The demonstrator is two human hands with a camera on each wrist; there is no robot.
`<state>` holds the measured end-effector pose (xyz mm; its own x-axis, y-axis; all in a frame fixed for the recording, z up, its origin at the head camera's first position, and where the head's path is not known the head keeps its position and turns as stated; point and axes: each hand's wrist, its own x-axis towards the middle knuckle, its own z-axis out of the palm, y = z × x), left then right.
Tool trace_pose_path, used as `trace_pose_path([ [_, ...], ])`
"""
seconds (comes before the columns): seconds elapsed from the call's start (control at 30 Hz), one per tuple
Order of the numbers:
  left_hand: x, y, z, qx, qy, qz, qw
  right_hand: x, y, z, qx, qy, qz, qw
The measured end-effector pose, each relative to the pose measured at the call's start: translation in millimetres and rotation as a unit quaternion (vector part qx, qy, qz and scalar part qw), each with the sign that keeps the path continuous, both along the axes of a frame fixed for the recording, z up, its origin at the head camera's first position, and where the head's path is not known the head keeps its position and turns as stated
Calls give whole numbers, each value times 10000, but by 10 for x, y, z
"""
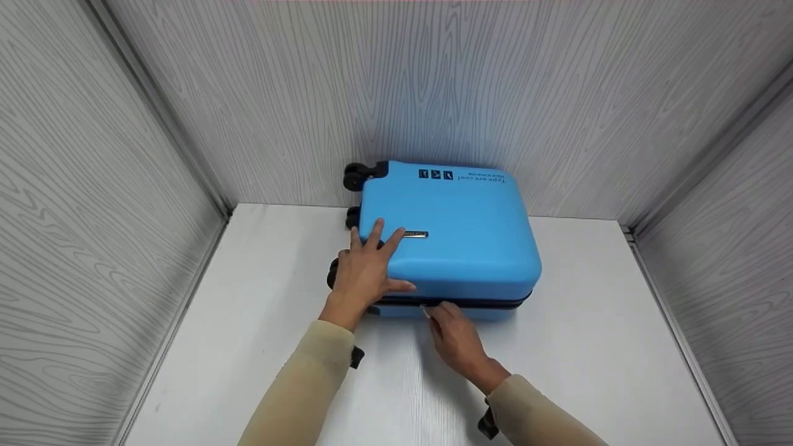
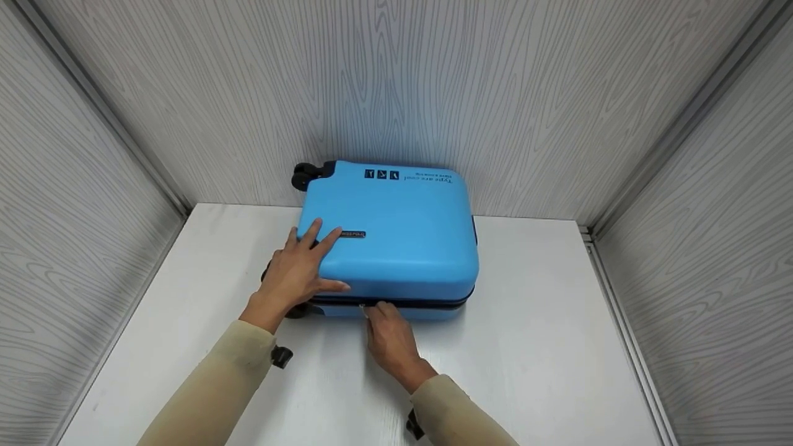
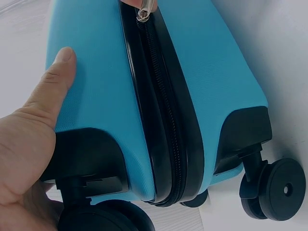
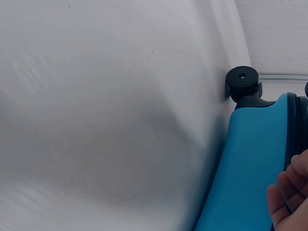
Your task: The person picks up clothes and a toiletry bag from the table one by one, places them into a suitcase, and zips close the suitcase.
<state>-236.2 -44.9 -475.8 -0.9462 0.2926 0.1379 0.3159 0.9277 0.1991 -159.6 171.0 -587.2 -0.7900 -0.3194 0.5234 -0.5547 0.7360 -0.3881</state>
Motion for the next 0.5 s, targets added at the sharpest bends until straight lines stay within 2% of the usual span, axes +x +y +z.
trace_pose_path([
  [0.5, 0, 2, 14, -4, -77, 29, 10000, -11, -203, 73, 161, -329, 99, 9993],
])
